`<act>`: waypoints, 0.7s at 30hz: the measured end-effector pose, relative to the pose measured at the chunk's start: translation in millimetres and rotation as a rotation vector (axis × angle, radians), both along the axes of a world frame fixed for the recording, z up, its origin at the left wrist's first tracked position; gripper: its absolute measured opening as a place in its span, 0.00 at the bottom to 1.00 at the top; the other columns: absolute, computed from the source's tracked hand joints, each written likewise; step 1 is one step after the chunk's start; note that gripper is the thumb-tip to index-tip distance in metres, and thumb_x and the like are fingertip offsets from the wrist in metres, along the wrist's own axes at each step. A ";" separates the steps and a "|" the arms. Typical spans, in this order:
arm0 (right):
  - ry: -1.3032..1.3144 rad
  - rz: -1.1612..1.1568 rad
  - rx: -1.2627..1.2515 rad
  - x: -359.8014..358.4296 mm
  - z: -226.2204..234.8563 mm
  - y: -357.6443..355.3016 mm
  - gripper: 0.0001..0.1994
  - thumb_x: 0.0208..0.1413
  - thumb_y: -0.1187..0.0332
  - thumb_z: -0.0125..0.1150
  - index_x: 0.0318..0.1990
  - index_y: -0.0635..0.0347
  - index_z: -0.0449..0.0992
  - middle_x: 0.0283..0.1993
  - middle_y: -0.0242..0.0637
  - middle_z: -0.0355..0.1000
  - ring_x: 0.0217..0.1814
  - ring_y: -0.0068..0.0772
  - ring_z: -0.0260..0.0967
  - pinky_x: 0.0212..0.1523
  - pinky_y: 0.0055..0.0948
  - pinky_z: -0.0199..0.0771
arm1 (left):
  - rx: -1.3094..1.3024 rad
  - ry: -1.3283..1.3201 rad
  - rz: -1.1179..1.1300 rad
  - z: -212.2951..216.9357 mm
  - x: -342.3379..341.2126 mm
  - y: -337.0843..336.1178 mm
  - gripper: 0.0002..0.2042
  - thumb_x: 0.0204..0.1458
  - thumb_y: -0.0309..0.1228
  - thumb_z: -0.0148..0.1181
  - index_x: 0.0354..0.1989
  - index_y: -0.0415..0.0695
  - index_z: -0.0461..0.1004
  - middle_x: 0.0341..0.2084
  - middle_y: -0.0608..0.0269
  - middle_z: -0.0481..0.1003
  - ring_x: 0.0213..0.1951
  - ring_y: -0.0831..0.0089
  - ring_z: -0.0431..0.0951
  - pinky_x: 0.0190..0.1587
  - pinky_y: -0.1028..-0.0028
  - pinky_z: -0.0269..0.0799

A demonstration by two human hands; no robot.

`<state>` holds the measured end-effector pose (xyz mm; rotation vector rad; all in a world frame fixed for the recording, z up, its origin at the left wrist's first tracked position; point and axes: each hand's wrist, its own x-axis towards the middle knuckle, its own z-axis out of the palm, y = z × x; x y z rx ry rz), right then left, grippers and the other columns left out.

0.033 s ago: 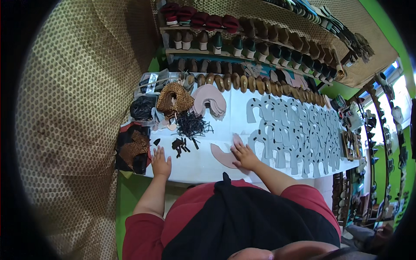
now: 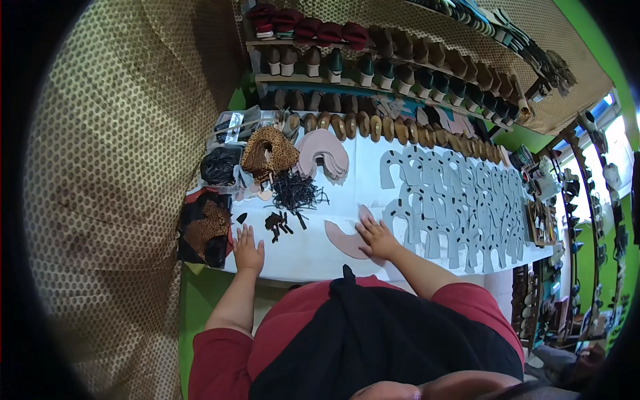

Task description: Arranging and inspecting shoe upper components on a workbench in a manufacturing environment.

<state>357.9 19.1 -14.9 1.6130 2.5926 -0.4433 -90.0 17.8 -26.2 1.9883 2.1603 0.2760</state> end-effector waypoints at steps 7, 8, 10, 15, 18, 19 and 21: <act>-0.044 -0.113 0.075 -7.4 -8.1 18.5 0.43 0.58 0.43 0.55 0.75 0.50 0.47 0.80 0.39 0.37 0.81 0.49 0.36 0.73 0.65 0.37 | -0.009 -0.024 0.002 -0.5 -1.8 0.0 0.32 0.59 0.42 0.54 0.71 0.43 0.57 0.73 0.56 0.52 0.75 0.56 0.46 0.73 0.55 0.41; -0.050 -0.128 0.093 -8.3 -9.6 19.1 0.43 0.58 0.43 0.55 0.75 0.51 0.47 0.80 0.37 0.38 0.81 0.49 0.36 0.73 0.68 0.36 | -0.021 -0.029 0.004 -0.1 -2.2 0.8 0.33 0.59 0.41 0.54 0.71 0.43 0.56 0.73 0.56 0.52 0.75 0.56 0.46 0.73 0.55 0.41; -0.051 -0.142 0.075 -9.0 -9.1 18.5 0.42 0.58 0.43 0.54 0.75 0.52 0.47 0.80 0.37 0.39 0.81 0.49 0.37 0.72 0.71 0.34 | -0.016 -0.032 0.001 -0.2 -3.2 1.7 0.33 0.59 0.41 0.55 0.71 0.43 0.56 0.73 0.56 0.52 0.75 0.56 0.46 0.73 0.55 0.40; -0.039 -0.191 0.100 -21.1 -0.9 36.6 0.36 0.59 0.44 0.54 0.70 0.54 0.59 0.76 0.36 0.51 0.80 0.48 0.40 0.69 0.78 0.31 | 0.033 -0.036 0.004 -3.3 -5.6 1.7 0.33 0.58 0.43 0.56 0.70 0.42 0.58 0.73 0.55 0.54 0.74 0.56 0.48 0.73 0.54 0.41; -0.119 -0.236 0.043 -38.7 10.1 59.6 0.28 0.59 0.46 0.55 0.60 0.54 0.71 0.69 0.36 0.62 0.79 0.46 0.44 0.68 0.81 0.30 | 0.033 -0.040 0.004 -3.3 -5.8 3.3 0.33 0.57 0.44 0.56 0.70 0.43 0.59 0.72 0.55 0.54 0.74 0.56 0.48 0.73 0.54 0.41; -0.056 -0.258 0.121 -45.0 8.9 65.4 0.25 0.58 0.47 0.57 0.56 0.53 0.74 0.66 0.35 0.65 0.78 0.46 0.46 0.67 0.82 0.30 | 0.026 -0.042 0.005 -2.4 -4.3 3.6 0.33 0.57 0.44 0.56 0.70 0.43 0.59 0.72 0.55 0.54 0.74 0.56 0.48 0.73 0.54 0.41; 0.008 -0.273 0.197 -60.2 4.7 77.9 0.22 0.58 0.48 0.58 0.52 0.53 0.76 0.64 0.34 0.68 0.77 0.45 0.48 0.67 0.82 0.30 | 0.017 -0.044 0.013 0.0 -4.1 5.4 0.34 0.57 0.44 0.57 0.70 0.43 0.58 0.72 0.55 0.54 0.74 0.56 0.48 0.73 0.54 0.41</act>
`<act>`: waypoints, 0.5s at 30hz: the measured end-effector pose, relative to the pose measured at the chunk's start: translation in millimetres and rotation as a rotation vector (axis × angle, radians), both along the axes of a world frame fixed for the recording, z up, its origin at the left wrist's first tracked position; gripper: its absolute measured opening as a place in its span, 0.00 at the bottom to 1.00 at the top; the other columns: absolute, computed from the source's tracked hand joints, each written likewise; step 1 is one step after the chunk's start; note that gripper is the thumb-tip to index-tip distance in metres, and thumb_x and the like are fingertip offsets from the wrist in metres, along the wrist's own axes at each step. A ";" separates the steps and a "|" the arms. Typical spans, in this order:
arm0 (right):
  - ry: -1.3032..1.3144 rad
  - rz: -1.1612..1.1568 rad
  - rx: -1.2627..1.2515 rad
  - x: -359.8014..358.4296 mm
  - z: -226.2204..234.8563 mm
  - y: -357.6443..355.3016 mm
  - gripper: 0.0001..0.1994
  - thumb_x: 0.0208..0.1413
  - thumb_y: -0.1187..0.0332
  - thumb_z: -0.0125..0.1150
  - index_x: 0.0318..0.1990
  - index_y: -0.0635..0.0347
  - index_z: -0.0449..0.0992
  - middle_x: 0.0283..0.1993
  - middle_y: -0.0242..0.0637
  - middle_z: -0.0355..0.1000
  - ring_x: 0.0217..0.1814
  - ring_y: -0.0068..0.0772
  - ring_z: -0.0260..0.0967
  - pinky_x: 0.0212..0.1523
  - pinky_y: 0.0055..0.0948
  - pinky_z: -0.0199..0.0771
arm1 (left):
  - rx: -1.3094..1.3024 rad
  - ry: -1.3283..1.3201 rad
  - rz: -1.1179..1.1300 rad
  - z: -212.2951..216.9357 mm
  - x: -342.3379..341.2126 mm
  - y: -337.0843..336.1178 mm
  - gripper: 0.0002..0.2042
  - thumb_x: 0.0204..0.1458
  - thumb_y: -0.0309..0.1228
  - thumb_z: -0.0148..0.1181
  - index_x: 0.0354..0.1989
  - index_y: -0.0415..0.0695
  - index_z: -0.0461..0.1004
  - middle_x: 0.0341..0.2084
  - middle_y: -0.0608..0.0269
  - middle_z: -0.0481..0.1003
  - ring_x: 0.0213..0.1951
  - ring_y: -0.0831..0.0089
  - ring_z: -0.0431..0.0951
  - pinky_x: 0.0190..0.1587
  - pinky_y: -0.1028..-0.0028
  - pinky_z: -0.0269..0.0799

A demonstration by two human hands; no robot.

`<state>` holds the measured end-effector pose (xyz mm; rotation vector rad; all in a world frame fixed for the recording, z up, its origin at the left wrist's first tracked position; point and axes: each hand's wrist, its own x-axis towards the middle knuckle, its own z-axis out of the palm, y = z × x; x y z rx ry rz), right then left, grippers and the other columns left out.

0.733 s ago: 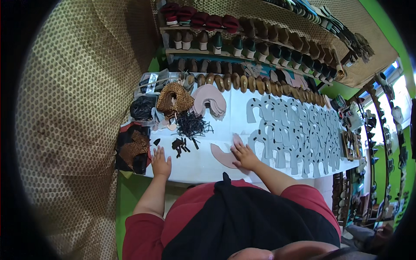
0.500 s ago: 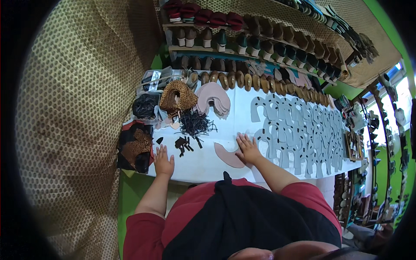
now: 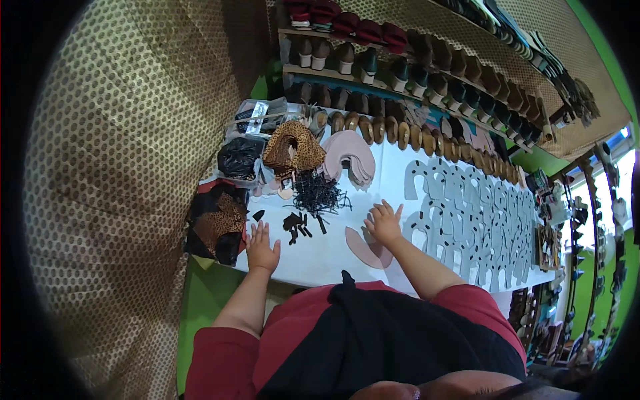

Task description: Arranging and inspecting shoe upper components on a workbench in a manufacturing environment.

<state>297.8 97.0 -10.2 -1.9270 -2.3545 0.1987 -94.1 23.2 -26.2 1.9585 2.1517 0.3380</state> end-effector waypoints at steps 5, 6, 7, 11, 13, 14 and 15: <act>0.124 0.097 0.020 -48.0 -2.1 28.1 0.19 0.55 0.54 0.62 0.51 0.47 0.77 0.62 0.31 0.69 0.74 0.43 0.53 0.67 0.83 0.30 | 0.004 -0.013 0.004 1.7 -0.4 2.0 0.34 0.55 0.40 0.59 0.70 0.44 0.59 0.73 0.55 0.53 0.74 0.55 0.47 0.73 0.54 0.42; 0.160 0.116 0.007 -54.5 -2.6 33.8 0.18 0.54 0.55 0.63 0.51 0.47 0.77 0.61 0.30 0.69 0.74 0.43 0.54 0.66 0.83 0.31 | 0.002 -0.009 0.011 1.1 1.6 1.9 0.34 0.55 0.40 0.59 0.70 0.44 0.59 0.73 0.55 0.53 0.74 0.55 0.47 0.73 0.54 0.42; 0.173 0.132 0.012 -63.6 -3.8 39.3 0.18 0.52 0.57 0.65 0.51 0.46 0.78 0.61 0.31 0.69 0.72 0.43 0.56 0.66 0.83 0.31 | 0.004 0.001 0.012 0.2 1.1 1.1 0.33 0.55 0.41 0.59 0.69 0.45 0.60 0.72 0.56 0.54 0.74 0.56 0.48 0.73 0.54 0.42; 0.424 0.357 0.199 -94.9 0.1 62.1 0.21 0.48 0.64 0.68 0.53 0.41 0.77 0.64 0.32 0.66 0.71 0.41 0.58 0.67 0.79 0.34 | 0.015 0.010 0.018 -0.3 -0.7 1.0 0.33 0.53 0.40 0.59 0.69 0.45 0.61 0.72 0.56 0.55 0.74 0.56 0.49 0.73 0.54 0.42; 0.312 0.481 0.373 -115.6 5.6 70.9 0.25 0.46 0.65 0.68 0.55 0.41 0.75 0.66 0.33 0.65 0.72 0.41 0.57 0.67 0.80 0.33 | 0.019 0.012 0.020 0.4 -0.2 0.9 0.33 0.53 0.40 0.60 0.69 0.45 0.61 0.72 0.56 0.55 0.74 0.55 0.50 0.73 0.54 0.43; 0.302 0.531 0.382 -121.5 7.5 74.9 0.18 0.46 0.66 0.67 0.48 0.44 0.79 0.66 0.33 0.65 0.72 0.42 0.57 0.67 0.80 0.33 | 0.025 0.008 0.013 1.3 0.1 1.1 0.33 0.53 0.40 0.60 0.69 0.45 0.61 0.72 0.55 0.55 0.74 0.55 0.50 0.73 0.54 0.43; 0.309 0.532 0.383 -123.3 10.5 81.1 0.18 0.46 0.66 0.67 0.48 0.44 0.79 0.66 0.33 0.65 0.72 0.42 0.57 0.67 0.80 0.33 | 0.025 0.015 0.015 1.6 1.9 2.0 0.33 0.53 0.40 0.60 0.69 0.45 0.61 0.72 0.55 0.55 0.74 0.55 0.50 0.73 0.54 0.43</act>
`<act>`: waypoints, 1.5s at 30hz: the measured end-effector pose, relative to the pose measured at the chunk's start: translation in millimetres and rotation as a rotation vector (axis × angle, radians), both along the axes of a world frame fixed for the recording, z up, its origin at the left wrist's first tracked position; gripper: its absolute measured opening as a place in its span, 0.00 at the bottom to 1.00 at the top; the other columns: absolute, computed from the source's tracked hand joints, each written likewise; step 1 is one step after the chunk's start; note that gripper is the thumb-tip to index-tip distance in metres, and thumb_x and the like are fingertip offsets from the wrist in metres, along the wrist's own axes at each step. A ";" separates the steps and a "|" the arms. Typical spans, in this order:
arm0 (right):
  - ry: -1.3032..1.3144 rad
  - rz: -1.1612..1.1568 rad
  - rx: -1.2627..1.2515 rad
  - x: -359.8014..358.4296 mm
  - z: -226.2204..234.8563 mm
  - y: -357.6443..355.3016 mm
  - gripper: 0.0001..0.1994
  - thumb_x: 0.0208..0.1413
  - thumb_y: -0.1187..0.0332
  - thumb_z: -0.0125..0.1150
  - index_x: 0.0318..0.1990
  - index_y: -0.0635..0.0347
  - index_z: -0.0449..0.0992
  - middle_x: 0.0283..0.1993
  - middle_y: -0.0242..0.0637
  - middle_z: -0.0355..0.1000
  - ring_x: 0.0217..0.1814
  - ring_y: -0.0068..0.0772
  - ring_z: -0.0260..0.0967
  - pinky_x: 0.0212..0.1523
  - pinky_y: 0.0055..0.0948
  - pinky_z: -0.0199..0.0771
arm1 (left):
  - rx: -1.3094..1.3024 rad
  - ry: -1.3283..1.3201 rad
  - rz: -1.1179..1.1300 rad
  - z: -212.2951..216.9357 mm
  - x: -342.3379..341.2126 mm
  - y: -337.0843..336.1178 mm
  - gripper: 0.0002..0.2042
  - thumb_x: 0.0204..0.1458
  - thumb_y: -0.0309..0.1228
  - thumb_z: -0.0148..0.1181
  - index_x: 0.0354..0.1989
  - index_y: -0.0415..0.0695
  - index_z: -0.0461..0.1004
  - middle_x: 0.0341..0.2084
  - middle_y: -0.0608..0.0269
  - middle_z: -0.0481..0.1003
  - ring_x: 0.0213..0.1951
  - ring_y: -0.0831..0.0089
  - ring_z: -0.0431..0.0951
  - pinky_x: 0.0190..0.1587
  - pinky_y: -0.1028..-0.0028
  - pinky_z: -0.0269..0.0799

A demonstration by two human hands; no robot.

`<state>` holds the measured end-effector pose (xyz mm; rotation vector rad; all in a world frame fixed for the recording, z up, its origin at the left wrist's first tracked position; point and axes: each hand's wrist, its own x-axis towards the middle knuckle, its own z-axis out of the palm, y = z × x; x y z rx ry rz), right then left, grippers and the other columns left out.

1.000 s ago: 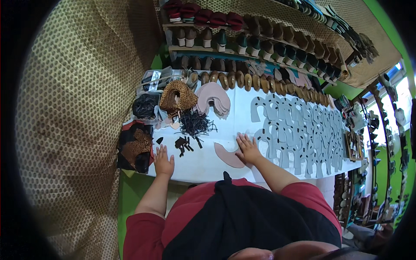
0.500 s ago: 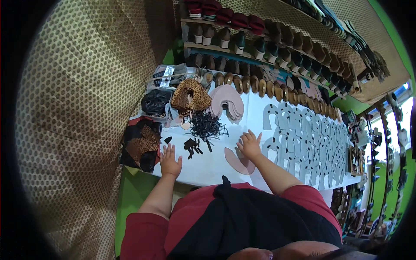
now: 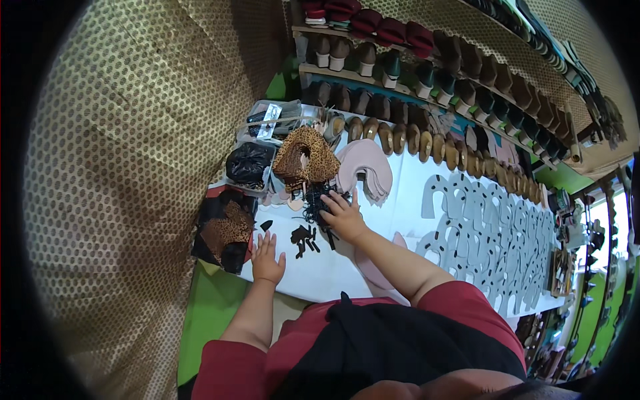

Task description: Arranging and inspecting shoe upper components on a workbench in a manufacturing environment.

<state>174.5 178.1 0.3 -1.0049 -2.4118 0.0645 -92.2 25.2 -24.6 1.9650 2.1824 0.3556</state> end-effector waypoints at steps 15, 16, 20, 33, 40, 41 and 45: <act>0.418 0.021 -0.695 15.0 98.0 54.6 0.06 0.51 0.64 0.69 0.32 0.54 0.82 0.60 0.35 0.73 0.72 0.53 0.55 0.68 0.68 0.45 | -0.029 -0.027 -0.005 3.8 2.0 2.1 0.33 0.52 0.34 0.60 0.68 0.45 0.62 0.72 0.54 0.56 0.74 0.54 0.50 0.73 0.54 0.43; 0.433 0.047 -0.700 19.2 111.6 50.1 0.06 0.51 0.64 0.69 0.33 0.55 0.83 0.61 0.37 0.73 0.72 0.54 0.55 0.70 0.61 0.48 | -0.021 -0.019 -0.001 4.6 1.0 1.2 0.33 0.52 0.34 0.60 0.68 0.45 0.62 0.72 0.54 0.56 0.74 0.54 0.50 0.73 0.55 0.43; 0.411 0.115 -0.705 45.1 140.8 37.1 0.06 0.49 0.66 0.69 0.33 0.55 0.83 0.62 0.43 0.72 0.72 0.54 0.57 0.69 0.45 0.56 | -0.031 -0.013 -0.001 4.8 2.5 1.9 0.32 0.52 0.33 0.60 0.68 0.44 0.62 0.72 0.54 0.56 0.74 0.54 0.50 0.73 0.54 0.43; -0.044 -0.172 -0.696 148.0 71.2 -3.0 0.04 0.49 0.62 0.66 0.29 0.48 0.83 0.66 0.30 0.68 0.77 0.54 0.46 0.66 0.82 0.29 | -0.035 0.018 0.003 1.6 4.1 2.4 0.32 0.52 0.36 0.59 0.68 0.44 0.62 0.72 0.55 0.56 0.74 0.54 0.50 0.73 0.53 0.42; -0.252 -0.608 -0.276 174.2 18.1 -16.0 0.07 0.47 0.69 0.66 0.35 0.46 0.84 0.66 0.37 0.67 0.77 0.53 0.49 0.67 0.83 0.27 | -0.027 0.034 -0.004 6.4 6.4 2.9 0.32 0.52 0.32 0.58 0.68 0.44 0.61 0.71 0.55 0.56 0.73 0.54 0.51 0.72 0.53 0.44; -0.253 -0.610 -0.280 172.9 14.7 -17.7 0.07 0.47 0.69 0.66 0.35 0.46 0.84 0.66 0.37 0.67 0.77 0.53 0.49 0.67 0.83 0.27 | -0.029 0.031 -0.002 7.0 6.7 3.1 0.32 0.52 0.32 0.58 0.68 0.44 0.61 0.71 0.54 0.57 0.73 0.54 0.51 0.72 0.53 0.44; -0.135 -0.447 -0.327 156.3 4.8 -21.5 0.10 0.47 0.68 0.65 0.37 0.42 0.85 0.64 0.32 0.69 0.77 0.49 0.48 0.67 0.83 0.26 | -0.025 0.028 -0.003 5.7 6.4 2.6 0.32 0.52 0.32 0.58 0.68 0.43 0.62 0.71 0.54 0.57 0.73 0.54 0.50 0.72 0.54 0.44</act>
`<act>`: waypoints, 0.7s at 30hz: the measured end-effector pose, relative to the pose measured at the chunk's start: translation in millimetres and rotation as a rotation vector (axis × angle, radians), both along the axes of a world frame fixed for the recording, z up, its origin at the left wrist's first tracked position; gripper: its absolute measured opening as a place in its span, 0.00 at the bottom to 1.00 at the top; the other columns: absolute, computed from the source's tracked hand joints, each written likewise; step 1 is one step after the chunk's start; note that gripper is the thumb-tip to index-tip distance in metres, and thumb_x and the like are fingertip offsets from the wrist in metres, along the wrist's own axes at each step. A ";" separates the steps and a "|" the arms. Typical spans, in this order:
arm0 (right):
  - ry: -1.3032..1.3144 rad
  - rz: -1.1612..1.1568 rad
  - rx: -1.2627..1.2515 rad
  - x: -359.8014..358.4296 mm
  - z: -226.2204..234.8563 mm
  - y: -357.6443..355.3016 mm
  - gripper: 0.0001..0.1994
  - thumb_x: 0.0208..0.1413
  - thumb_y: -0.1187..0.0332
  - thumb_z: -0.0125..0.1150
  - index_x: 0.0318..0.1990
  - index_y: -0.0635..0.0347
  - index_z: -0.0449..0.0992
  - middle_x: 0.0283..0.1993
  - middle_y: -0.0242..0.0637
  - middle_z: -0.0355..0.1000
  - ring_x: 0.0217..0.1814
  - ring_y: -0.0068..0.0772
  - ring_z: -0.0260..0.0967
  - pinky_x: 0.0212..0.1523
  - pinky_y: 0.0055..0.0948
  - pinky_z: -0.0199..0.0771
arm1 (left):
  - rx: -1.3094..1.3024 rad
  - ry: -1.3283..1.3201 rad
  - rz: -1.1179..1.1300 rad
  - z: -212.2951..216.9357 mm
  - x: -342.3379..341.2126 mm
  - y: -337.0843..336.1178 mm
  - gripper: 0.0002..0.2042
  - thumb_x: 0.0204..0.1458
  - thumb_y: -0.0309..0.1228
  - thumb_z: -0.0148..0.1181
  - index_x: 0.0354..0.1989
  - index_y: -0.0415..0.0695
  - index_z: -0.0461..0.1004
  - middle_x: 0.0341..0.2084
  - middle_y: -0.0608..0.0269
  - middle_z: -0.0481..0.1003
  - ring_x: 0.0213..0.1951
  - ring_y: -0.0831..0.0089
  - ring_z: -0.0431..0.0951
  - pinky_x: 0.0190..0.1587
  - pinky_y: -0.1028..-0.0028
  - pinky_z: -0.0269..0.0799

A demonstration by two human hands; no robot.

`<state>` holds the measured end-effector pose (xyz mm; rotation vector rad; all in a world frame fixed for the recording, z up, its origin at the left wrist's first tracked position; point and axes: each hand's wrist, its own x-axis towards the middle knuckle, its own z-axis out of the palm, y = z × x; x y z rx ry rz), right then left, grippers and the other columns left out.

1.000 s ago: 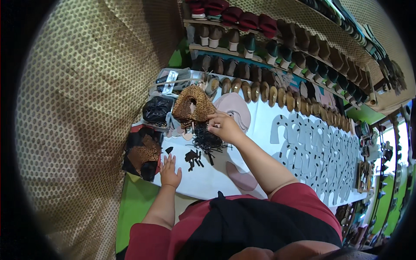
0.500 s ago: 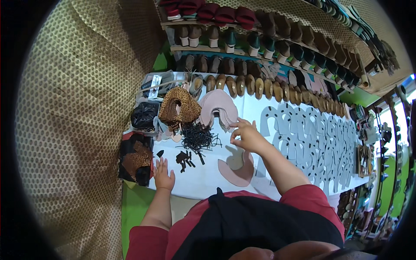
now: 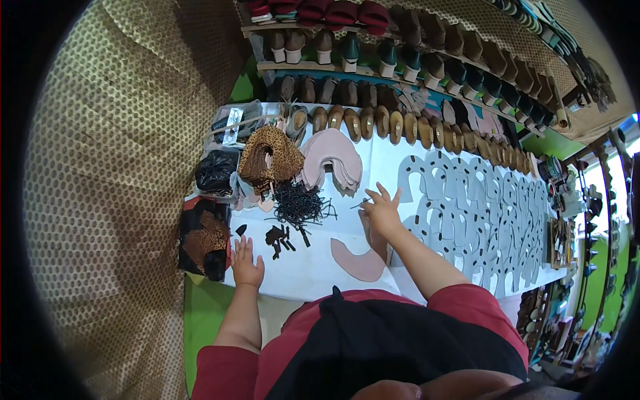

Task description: Arranging and inspecting shoe upper components on a workbench in a manufacturing environment.

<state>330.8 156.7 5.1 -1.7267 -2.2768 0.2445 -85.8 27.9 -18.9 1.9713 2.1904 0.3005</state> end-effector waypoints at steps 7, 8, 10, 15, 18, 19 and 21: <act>0.002 -0.011 0.017 -17.8 -17.0 17.3 0.06 0.46 0.66 0.65 0.32 0.41 0.85 0.62 0.30 0.70 0.77 0.47 0.48 0.68 0.82 0.24 | -0.006 -0.010 0.005 1.1 1.4 1.3 0.32 0.52 0.32 0.58 0.68 0.43 0.62 0.71 0.54 0.56 0.73 0.53 0.50 0.73 0.54 0.44; -0.022 -0.021 0.005 -18.3 -18.8 19.3 0.05 0.46 0.67 0.65 0.31 0.41 0.85 0.61 0.30 0.71 0.77 0.47 0.48 0.68 0.82 0.24 | -0.003 -0.016 0.004 1.3 1.7 1.4 0.32 0.52 0.32 0.58 0.68 0.43 0.62 0.71 0.54 0.56 0.73 0.53 0.50 0.73 0.54 0.44; -0.046 -0.028 -0.010 -19.2 -21.4 19.4 0.05 0.47 0.67 0.65 0.30 0.41 0.84 0.61 0.30 0.71 0.77 0.47 0.49 0.68 0.82 0.24 | -0.003 -0.022 0.007 1.5 1.4 1.4 0.32 0.52 0.32 0.58 0.68 0.43 0.62 0.71 0.53 0.56 0.73 0.53 0.50 0.73 0.54 0.44; -0.144 0.075 0.060 -20.4 -23.8 13.9 0.07 0.47 0.67 0.64 0.35 0.46 0.84 0.61 0.29 0.71 0.77 0.45 0.49 0.68 0.81 0.29 | -0.006 -0.018 0.012 1.2 -0.1 0.2 0.32 0.52 0.32 0.58 0.68 0.43 0.62 0.71 0.54 0.56 0.74 0.54 0.50 0.73 0.54 0.44; -0.161 0.142 0.244 -18.5 -37.6 16.5 0.14 0.47 0.67 0.64 0.44 0.50 0.83 0.61 0.29 0.70 0.77 0.43 0.49 0.68 0.81 0.34 | -0.004 -0.014 0.008 1.4 0.5 0.4 0.32 0.52 0.32 0.58 0.68 0.44 0.62 0.71 0.55 0.56 0.74 0.54 0.50 0.73 0.54 0.44; -0.161 0.142 0.244 -17.4 -40.5 18.0 0.14 0.47 0.67 0.64 0.44 0.50 0.83 0.61 0.29 0.70 0.77 0.43 0.49 0.68 0.81 0.34 | -0.005 -0.014 0.009 1.8 0.6 0.1 0.32 0.52 0.32 0.58 0.68 0.44 0.62 0.71 0.55 0.56 0.74 0.54 0.50 0.73 0.54 0.44; -0.183 0.240 0.223 -14.2 -45.8 22.7 0.18 0.48 0.66 0.63 0.49 0.51 0.81 0.62 0.28 0.69 0.77 0.42 0.49 0.68 0.80 0.37 | -0.011 -0.024 0.008 2.6 1.0 0.5 0.32 0.52 0.32 0.58 0.68 0.44 0.62 0.72 0.54 0.56 0.74 0.54 0.50 0.73 0.54 0.44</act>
